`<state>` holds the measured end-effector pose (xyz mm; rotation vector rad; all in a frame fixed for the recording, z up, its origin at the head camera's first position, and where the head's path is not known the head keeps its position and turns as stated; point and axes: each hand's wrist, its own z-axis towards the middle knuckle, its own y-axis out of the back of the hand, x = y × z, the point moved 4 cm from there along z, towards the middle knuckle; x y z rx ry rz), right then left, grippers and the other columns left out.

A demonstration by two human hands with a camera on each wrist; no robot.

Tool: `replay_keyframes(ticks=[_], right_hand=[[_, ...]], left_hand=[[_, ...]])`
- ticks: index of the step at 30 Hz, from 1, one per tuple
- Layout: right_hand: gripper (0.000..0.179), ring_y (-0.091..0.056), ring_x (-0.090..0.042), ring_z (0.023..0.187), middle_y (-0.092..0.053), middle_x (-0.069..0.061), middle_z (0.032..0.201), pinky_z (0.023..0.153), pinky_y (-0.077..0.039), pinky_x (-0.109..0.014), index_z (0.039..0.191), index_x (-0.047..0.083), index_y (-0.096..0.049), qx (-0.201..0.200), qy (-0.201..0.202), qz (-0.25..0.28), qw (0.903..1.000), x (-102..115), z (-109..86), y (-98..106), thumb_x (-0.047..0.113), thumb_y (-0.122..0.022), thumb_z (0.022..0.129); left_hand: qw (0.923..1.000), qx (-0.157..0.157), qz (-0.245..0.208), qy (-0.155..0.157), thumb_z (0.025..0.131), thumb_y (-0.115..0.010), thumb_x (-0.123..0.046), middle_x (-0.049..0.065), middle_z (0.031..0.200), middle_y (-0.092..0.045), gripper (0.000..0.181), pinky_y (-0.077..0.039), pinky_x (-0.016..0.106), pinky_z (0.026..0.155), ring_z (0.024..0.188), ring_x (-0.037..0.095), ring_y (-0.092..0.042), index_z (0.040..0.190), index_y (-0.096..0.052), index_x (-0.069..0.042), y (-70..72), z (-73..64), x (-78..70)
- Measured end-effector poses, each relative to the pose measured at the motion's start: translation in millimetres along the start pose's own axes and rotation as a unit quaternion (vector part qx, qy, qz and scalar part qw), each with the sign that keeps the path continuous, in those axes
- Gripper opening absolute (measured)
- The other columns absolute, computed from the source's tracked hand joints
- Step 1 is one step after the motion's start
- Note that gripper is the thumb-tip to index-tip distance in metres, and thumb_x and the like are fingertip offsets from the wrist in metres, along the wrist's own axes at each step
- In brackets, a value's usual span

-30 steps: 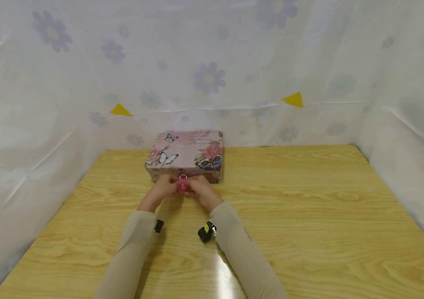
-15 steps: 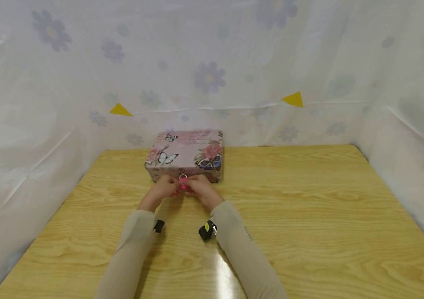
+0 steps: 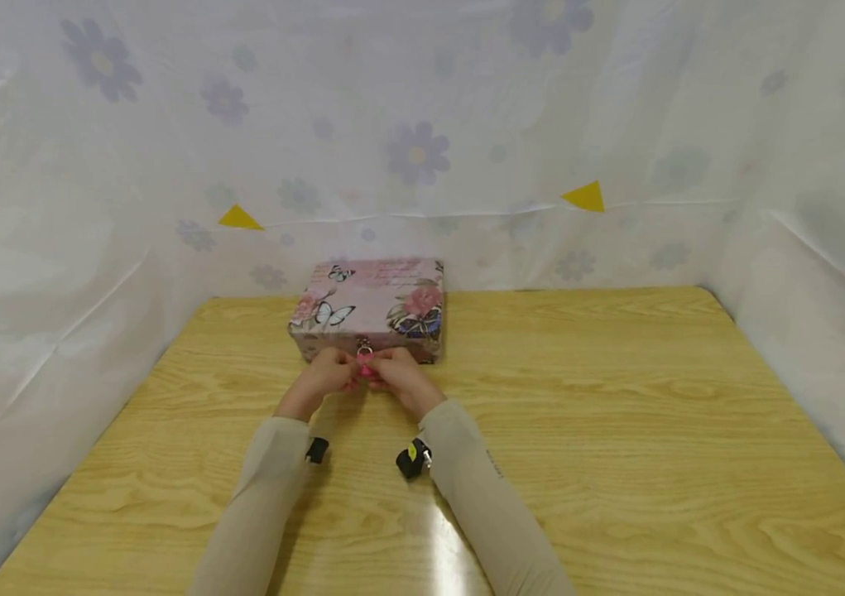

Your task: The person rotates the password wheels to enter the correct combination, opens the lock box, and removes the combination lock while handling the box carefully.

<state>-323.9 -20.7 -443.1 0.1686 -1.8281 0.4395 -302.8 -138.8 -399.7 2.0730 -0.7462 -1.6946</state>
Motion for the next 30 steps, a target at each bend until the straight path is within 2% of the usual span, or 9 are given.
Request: replay_keyframes(ticks=[12, 14, 18, 20, 21, 23, 26, 27, 30], right_hand=[[0.027, -0.055, -0.011, 0.072, -0.057, -0.002, 0.08, 0.063, -0.049, -0.021, 0.117, -0.017, -0.054, -0.005, -0.001, -0.01, 0.9999, 1, 1.5, 0, -0.001, -0.044, 0.098], [0.027, -0.055, -0.011, 0.073, -0.057, -0.003, 0.08, 0.064, -0.049, -0.021, 0.118, -0.017, -0.054, -0.006, -0.002, -0.011, 0.9999, 2, 1.3, 0, -0.001, -0.044, 0.098], [0.026, -0.055, -0.011, 0.071, -0.057, -0.003, 0.08, 0.066, -0.05, -0.022, 0.116, -0.017, -0.053, -0.005, 0.002, -0.011, 0.9999, 2, 0.7, 1, -0.001, -0.044, 0.098], [0.026, -0.055, -0.01, 0.07, -0.057, -0.003, 0.08, 0.067, -0.05, -0.023, 0.115, -0.017, -0.053, -0.004, 0.004, -0.009, 0.9999, 1, 0.5, 1, 0.0, -0.044, 0.098], [0.026, -0.055, -0.01, 0.07, -0.057, -0.003, 0.08, 0.067, -0.05, -0.023, 0.115, -0.017, -0.053, -0.004, 0.004, -0.009, 0.9999, 1, 0.4, 1, 0.0, -0.043, 0.098], [0.026, -0.055, -0.01, 0.07, -0.056, -0.003, 0.08, 0.068, -0.05, -0.023, 0.115, -0.017, -0.053, -0.003, 0.004, -0.009, 0.9999, 1, 0.2, 1, 0.0, -0.043, 0.098], [0.025, -0.054, -0.01, 0.07, -0.055, -0.003, 0.08, 0.067, -0.05, -0.023, 0.115, -0.016, -0.052, -0.002, 0.004, -0.009, 1.0, 1, -0.3, 0, 0.0, -0.042, 0.098], [0.025, -0.054, -0.01, 0.07, -0.055, -0.003, 0.08, 0.067, -0.05, -0.023, 0.114, -0.016, -0.052, -0.001, 0.005, -0.008, 1.0, 1, -0.6, 0, -0.001, -0.042, 0.098], [0.02, -0.053, -0.01, 0.068, -0.054, -0.002, 0.079, 0.065, -0.049, -0.023, 0.11, -0.013, -0.052, 0.006, 0.009, -0.007, 0.9999, 2, -1.9, -1, -0.001, -0.04, 0.098]], left_hand=[[0.9999, 0.002, -0.009, 0.006, 0.095, -0.046, -0.001, 0.026, 0.091, -0.067, 0.025, -0.055, 0.037, 0.07, 0.082, 0.035, -0.067, 0.097, -0.064, 0.016, -0.6, 1.7, 0.6], [0.9999, 0.004, -0.011, -0.011, 0.095, -0.047, -0.002, 0.023, 0.089, -0.068, 0.024, -0.055, 0.036, 0.069, 0.078, 0.031, -0.068, 0.097, -0.065, 0.013, -0.6, 5.7, 5.1], [0.9977, 0.024, -0.039, -0.049, 0.093, -0.049, -0.008, 0.014, 0.079, -0.067, 0.024, -0.054, 0.032, 0.059, 0.067, 0.022, -0.067, 0.087, -0.068, 0.006, -13.4, 59.9, 57.6], [0.9968, 0.029, -0.045, -0.06, 0.092, -0.049, -0.008, 0.013, 0.078, -0.067, 0.024, -0.054, 0.031, 0.058, 0.066, 0.021, -0.067, 0.085, -0.068, 0.006, -18.7, 77.5, 74.9], [0.9973, 0.029, -0.046, -0.048, 0.091, -0.049, -0.008, 0.014, 0.079, -0.067, 0.024, -0.055, 0.032, 0.06, 0.067, 0.023, -0.067, 0.085, -0.067, 0.006, -20.3, 81.9, 78.7], [0.999, 0.022, -0.033, -0.02, 0.092, -0.049, -0.006, 0.017, 0.085, -0.067, 0.023, -0.056, 0.035, 0.065, 0.073, 0.026, -0.068, 0.089, -0.067, 0.008, -15.2, 62.3, 59.0], [0.9995, 0.014, -0.027, -0.013, 0.091, -0.047, -0.002, 0.019, 0.084, -0.066, 0.023, -0.055, 0.033, 0.064, 0.073, 0.027, -0.068, 0.087, -0.065, 0.012, -6.3, 28.8, 26.3], [0.9998, 0.009, -0.017, 0.003, 0.092, -0.047, -0.001, 0.021, 0.088, -0.066, 0.023, -0.055, 0.034, 0.068, 0.077, 0.03, -0.068, 0.09, -0.064, 0.013, -3.9, 16.8, 15.4], [0.9999, 0.007, -0.009, -0.004, 0.094, -0.045, 0.0, 0.024, 0.091, -0.065, 0.024, -0.055, 0.032, 0.068, 0.081, 0.033, -0.067, 0.09, -0.063, 0.015, -0.7, 2.6, 2.8]])
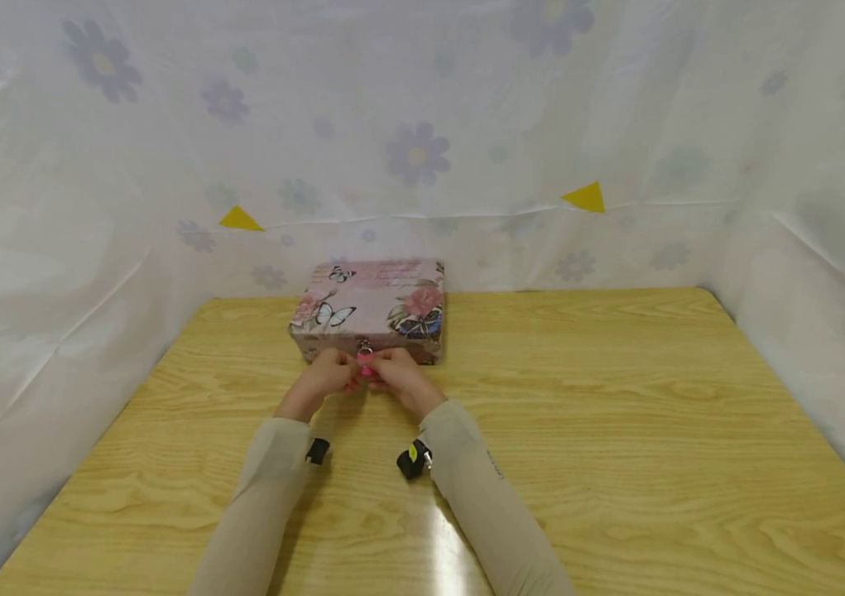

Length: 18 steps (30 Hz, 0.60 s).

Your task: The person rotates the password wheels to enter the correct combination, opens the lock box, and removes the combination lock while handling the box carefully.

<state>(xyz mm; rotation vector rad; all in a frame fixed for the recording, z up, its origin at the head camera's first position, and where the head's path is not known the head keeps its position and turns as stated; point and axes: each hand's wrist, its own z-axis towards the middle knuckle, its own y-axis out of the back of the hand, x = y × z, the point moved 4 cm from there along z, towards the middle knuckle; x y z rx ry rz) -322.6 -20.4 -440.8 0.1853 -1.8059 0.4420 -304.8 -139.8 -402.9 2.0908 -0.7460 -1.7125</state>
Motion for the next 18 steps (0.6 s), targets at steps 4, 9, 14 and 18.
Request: replay_keyframes(ticks=[4, 9, 14, 18], right_hand=[[0.018, -0.053, -0.01, 0.067, -0.054, -0.003, 0.079, 0.064, -0.049, -0.023, 0.107, -0.011, -0.052, 0.011, 0.008, -0.003, 0.9999, 1.1, -2.4, -1.1, -0.002, -0.039, 0.099], [0.018, -0.053, -0.01, 0.067, -0.053, -0.003, 0.079, 0.064, -0.049, -0.023, 0.105, -0.011, -0.052, 0.012, 0.014, -0.011, 0.9998, 0.0, -1.0, -1.2, -0.001, -0.039, 0.099], [0.018, -0.052, -0.01, 0.068, -0.053, -0.003, 0.08, 0.065, -0.049, -0.023, 0.102, -0.01, -0.054, 0.008, 0.016, -0.023, 0.9996, -0.5, 1.2, -1.5, -0.001, -0.038, 0.099], [0.019, -0.052, -0.011, 0.07, -0.053, -0.004, 0.083, 0.067, -0.049, -0.025, 0.106, -0.012, -0.053, 0.004, 0.014, -0.031, 0.9994, 1.2, 0.2, -2.3, -0.001, -0.038, 0.099]], left_hand=[[1.0, 0.006, 0.003, 0.004, 0.096, -0.044, -0.001, 0.026, 0.097, -0.065, 0.025, -0.055, 0.033, 0.07, 0.087, 0.036, -0.066, 0.092, -0.062, 0.015, 0.4, -2.2, -1.8], [1.0, 0.006, 0.006, 0.003, 0.096, -0.044, -0.002, 0.026, 0.097, -0.066, 0.025, -0.055, 0.033, 0.07, 0.088, 0.037, -0.066, 0.093, -0.063, 0.015, 1.1, -3.7, -2.9], [0.9999, 0.003, 0.016, 0.004, 0.095, -0.044, -0.002, 0.026, 0.096, -0.066, 0.026, -0.055, 0.035, 0.07, 0.086, 0.036, -0.067, 0.093, -0.064, 0.015, 0.2, -3.4, -3.5], [0.9998, 0.006, 0.011, -0.013, 0.095, -0.046, -0.004, 0.021, 0.093, -0.067, 0.025, -0.055, 0.036, 0.071, 0.08, 0.029, -0.067, 0.092, -0.066, 0.01, 1.2, 1.1, 1.3]])
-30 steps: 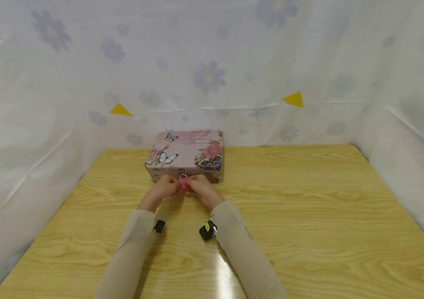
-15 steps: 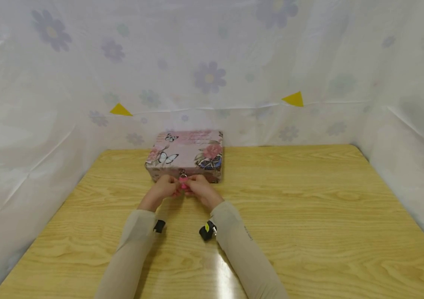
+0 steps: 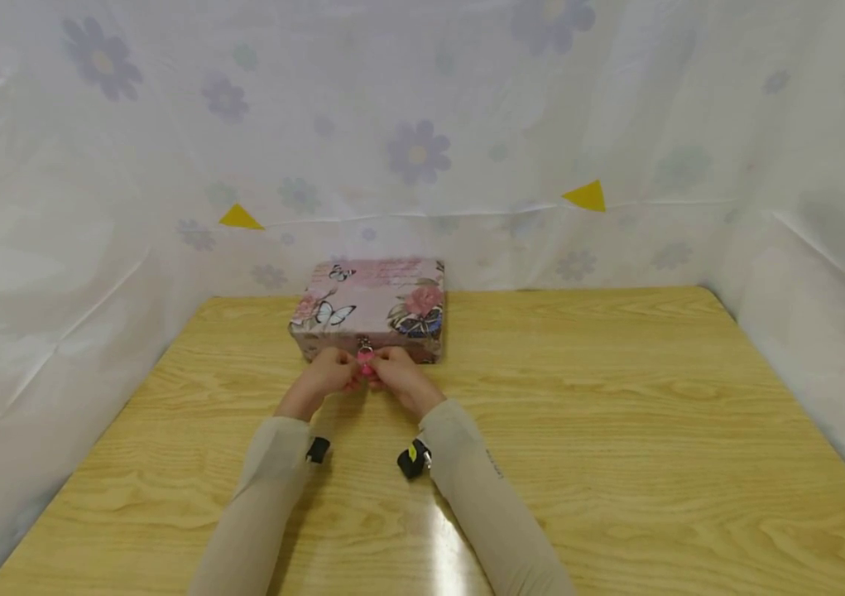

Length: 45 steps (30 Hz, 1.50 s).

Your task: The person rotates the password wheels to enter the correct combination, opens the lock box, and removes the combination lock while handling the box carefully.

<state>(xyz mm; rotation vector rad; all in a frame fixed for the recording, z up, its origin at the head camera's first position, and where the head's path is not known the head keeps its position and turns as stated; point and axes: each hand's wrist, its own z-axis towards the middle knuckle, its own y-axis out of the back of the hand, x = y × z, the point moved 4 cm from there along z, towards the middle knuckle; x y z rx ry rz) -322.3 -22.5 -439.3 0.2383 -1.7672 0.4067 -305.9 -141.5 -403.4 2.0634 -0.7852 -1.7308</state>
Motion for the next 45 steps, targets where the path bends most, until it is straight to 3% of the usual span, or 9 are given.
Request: replay_keyframes(ticks=[7, 14, 17, 21, 23, 27, 34, 41, 45], right_hand=[[0.024, -0.053, -0.011, 0.072, -0.053, -0.004, 0.085, 0.067, -0.049, -0.024, 0.113, -0.014, -0.051, -0.003, -0.007, -0.008, 0.9999, 1, -1.2, -1, 0.001, -0.037, 0.1], [0.026, -0.054, -0.01, 0.072, -0.055, -0.002, 0.081, 0.065, -0.049, -0.023, 0.114, -0.016, -0.053, -0.008, -0.005, 0.007, 0.9999, -1, 2.1, 1, 0.0, -0.04, 0.099], [0.026, -0.054, -0.01, 0.074, -0.055, -0.002, 0.082, 0.065, -0.049, -0.022, 0.115, -0.016, -0.053, -0.009, -0.013, 0.007, 0.9999, -1, 2.8, 2, 0.0, -0.042, 0.099], [0.026, -0.054, -0.01, 0.074, -0.055, -0.003, 0.083, 0.065, -0.049, -0.022, 0.116, -0.016, -0.052, -0.005, -0.017, 0.012, 0.9998, -1, 3.5, 3, -0.001, -0.042, 0.099], [0.026, -0.054, -0.01, 0.073, -0.055, -0.003, 0.083, 0.065, -0.049, -0.022, 0.117, -0.017, -0.051, -0.002, -0.018, 0.015, 0.9997, -2, 3.1, 3, -0.001, -0.042, 0.099], [0.027, -0.054, -0.011, 0.072, -0.054, -0.004, 0.083, 0.065, -0.049, -0.022, 0.118, -0.017, -0.051, 0.003, -0.017, 0.013, 0.9998, -1, 1.5, 2, 0.0, -0.041, 0.099], [0.024, -0.054, -0.011, 0.072, -0.055, -0.004, 0.083, 0.066, -0.05, -0.023, 0.114, -0.015, -0.052, 0.007, -0.016, 0.012, 0.9998, 0, 0.5, 2, 0.0, -0.04, 0.099], [0.018, -0.054, -0.01, 0.07, -0.054, -0.004, 0.081, 0.065, -0.049, -0.023, 0.104, -0.011, -0.054, 0.01, -0.01, 0.011, 0.9998, -1, 1.6, 1, -0.002, -0.039, 0.098], [0.02, -0.054, -0.01, 0.071, -0.054, -0.004, 0.082, 0.065, -0.049, -0.023, 0.106, -0.012, -0.054, 0.01, -0.011, 0.011, 0.9998, -2, 1.8, 1, -0.001, -0.038, 0.098]], left_hand=[[0.9988, 0.017, -0.024, -0.04, 0.09, -0.046, -0.009, 0.014, 0.074, -0.065, 0.025, -0.053, 0.032, 0.055, 0.063, 0.021, -0.065, 0.077, -0.064, 0.003, -19.9, 89.3, 89.6], [0.9999, 0.005, -0.01, 0.004, 0.092, -0.046, -0.011, 0.016, 0.091, -0.067, 0.025, -0.055, 0.036, 0.063, 0.072, 0.024, -0.068, 0.085, -0.065, 0.004, -29.0, 120.5, 118.3], [0.9996, 0.01, -0.028, -0.001, 0.093, -0.05, -0.014, 0.014, 0.092, -0.066, 0.024, -0.055, 0.035, 0.059, 0.069, 0.022, -0.068, 0.086, -0.066, 0.001, -36.1, 152.5, 150.2], [0.9987, 0.014, -0.048, -0.008, 0.093, -0.054, -0.019, 0.009, 0.088, -0.067, 0.023, -0.055, 0.034, 0.057, 0.067, 0.019, -0.068, 0.083, -0.068, -0.003, -38.8, 166.5, 165.1], [0.9988, 0.01, -0.047, -0.009, 0.092, -0.053, -0.016, 0.009, 0.086, -0.067, 0.023, -0.055, 0.033, 0.057, 0.066, 0.019, -0.068, 0.081, -0.068, -0.003, -38.3, 162.2, 160.7], [0.9996, 0.002, -0.028, -0.002, 0.091, -0.049, -0.012, 0.013, 0.086, -0.067, 0.024, -0.056, 0.034, 0.06, 0.069, 0.022, -0.068, 0.085, -0.067, 0.002, -32.2, 134.5, 132.4], [0.9989, 0.008, -0.037, -0.03, 0.086, -0.047, -0.008, 0.011, 0.074, -0.065, 0.022, -0.053, 0.03, 0.055, 0.061, 0.018, -0.064, 0.076, -0.065, 0.001, -22.1, 94.0, 93.9], [0.9996, -0.004, -0.012, 0.024, 0.093, -0.047, -0.001, 0.023, 0.089, -0.066, 0.022, -0.055, 0.04, 0.07, 0.078, 0.031, -0.066, 0.086, -0.063, 0.012, -6.9, 23.2, 18.8], [0.9997, -0.009, -0.003, 0.023, 0.094, -0.045, -0.001, 0.027, 0.09, -0.066, 0.023, -0.055, 0.038, 0.073, 0.083, 0.035, -0.066, 0.089, -0.063, 0.014, -1.6, -0.9, -3.2]])
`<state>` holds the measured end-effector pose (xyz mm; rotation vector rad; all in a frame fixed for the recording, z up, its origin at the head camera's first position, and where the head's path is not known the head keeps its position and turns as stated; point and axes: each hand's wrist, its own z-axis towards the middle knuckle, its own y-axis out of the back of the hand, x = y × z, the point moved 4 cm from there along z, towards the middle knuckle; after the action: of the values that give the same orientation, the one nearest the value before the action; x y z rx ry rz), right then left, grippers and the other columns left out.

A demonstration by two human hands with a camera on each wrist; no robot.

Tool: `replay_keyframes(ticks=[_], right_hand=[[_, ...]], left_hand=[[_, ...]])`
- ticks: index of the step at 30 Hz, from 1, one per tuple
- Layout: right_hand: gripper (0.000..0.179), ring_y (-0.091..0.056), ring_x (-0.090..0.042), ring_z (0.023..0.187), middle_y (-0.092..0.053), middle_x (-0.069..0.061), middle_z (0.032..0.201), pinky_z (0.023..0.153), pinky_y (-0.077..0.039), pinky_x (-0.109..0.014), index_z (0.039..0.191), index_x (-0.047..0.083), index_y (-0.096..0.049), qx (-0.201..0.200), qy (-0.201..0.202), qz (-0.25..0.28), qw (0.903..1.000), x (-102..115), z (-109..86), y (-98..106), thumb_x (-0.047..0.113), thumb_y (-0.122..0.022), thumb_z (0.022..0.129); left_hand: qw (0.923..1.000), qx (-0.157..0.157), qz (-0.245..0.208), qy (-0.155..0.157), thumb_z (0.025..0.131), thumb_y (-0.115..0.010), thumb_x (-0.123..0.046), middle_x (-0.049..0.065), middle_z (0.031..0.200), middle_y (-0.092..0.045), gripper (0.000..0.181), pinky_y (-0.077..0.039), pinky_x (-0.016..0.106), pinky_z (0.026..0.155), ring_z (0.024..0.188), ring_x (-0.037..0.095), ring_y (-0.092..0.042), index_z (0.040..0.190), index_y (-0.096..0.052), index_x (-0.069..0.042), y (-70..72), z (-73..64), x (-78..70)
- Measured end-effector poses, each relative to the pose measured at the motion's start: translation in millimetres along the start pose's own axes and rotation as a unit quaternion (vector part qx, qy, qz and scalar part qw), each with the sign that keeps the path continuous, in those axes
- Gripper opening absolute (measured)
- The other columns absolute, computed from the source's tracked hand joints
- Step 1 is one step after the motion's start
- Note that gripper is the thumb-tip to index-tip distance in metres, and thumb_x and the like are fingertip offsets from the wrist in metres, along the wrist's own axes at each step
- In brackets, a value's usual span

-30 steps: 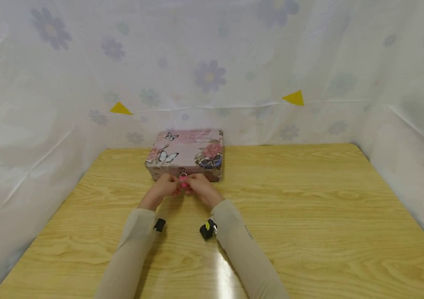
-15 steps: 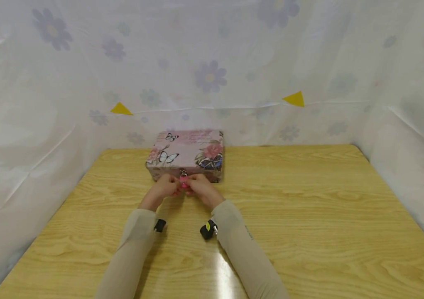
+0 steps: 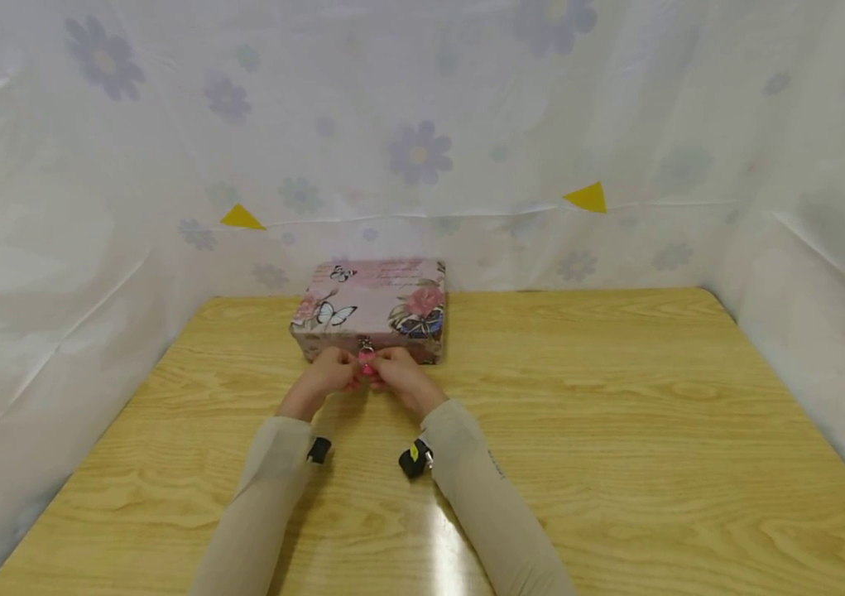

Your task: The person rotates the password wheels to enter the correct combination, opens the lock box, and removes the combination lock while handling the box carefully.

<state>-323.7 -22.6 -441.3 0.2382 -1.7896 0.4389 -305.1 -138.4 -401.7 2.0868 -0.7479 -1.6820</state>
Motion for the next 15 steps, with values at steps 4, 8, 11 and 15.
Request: replay_keyframes(ticks=[4, 8, 11, 15], right_hand=[[0.021, -0.054, -0.01, 0.072, -0.054, -0.004, 0.083, 0.066, -0.049, -0.023, 0.107, -0.012, -0.053, 0.0, -0.002, -0.005, 1.0, 0, 0.6, 0, 0.0, -0.038, 0.099], [0.025, -0.053, -0.01, 0.071, -0.054, -0.003, 0.083, 0.064, -0.049, -0.022, 0.113, -0.015, -0.053, -0.004, -0.004, -0.009, 0.9999, 0, 1.6, 1, 0.002, -0.039, 0.1], [0.029, -0.053, -0.01, 0.07, -0.054, -0.002, 0.081, 0.063, -0.049, -0.022, 0.118, -0.016, -0.052, -0.009, -0.008, -0.008, 0.9999, 0, 1.5, 2, 0.003, -0.039, 0.1], [0.031, -0.055, -0.009, 0.069, -0.057, -0.001, 0.08, 0.064, -0.05, -0.022, 0.121, -0.017, -0.051, -0.013, -0.012, -0.005, 0.9998, 1, 0.7, 4, 0.003, -0.04, 0.1]], left_hand=[[1.0, 0.0, -0.003, -0.008, 0.093, -0.045, 0.0, 0.026, 0.087, -0.067, 0.024, -0.055, 0.035, 0.07, 0.081, 0.033, -0.066, 0.089, -0.063, 0.014, 1.3, -2.7, -1.4], [0.9999, -0.003, -0.011, -0.012, 0.091, -0.044, 0.001, 0.026, 0.085, -0.067, 0.024, -0.055, 0.035, 0.069, 0.077, 0.031, -0.066, 0.086, -0.063, 0.015, 1.1, -1.5, -0.9], [0.9998, 0.001, -0.016, -0.015, 0.092, -0.045, 0.0, 0.025, 0.09, -0.067, 0.024, -0.056, 0.037, 0.07, 0.078, 0.03, -0.067, 0.085, -0.064, 0.013, 0.5, 2.2, 2.4], [0.9983, 0.009, -0.027, -0.051, 0.092, -0.047, -0.005, 0.019, 0.09, -0.067, 0.025, -0.055, 0.034, 0.065, 0.072, 0.024, -0.067, 0.076, -0.064, 0.004, -1.4, 18.7, 18.3]])
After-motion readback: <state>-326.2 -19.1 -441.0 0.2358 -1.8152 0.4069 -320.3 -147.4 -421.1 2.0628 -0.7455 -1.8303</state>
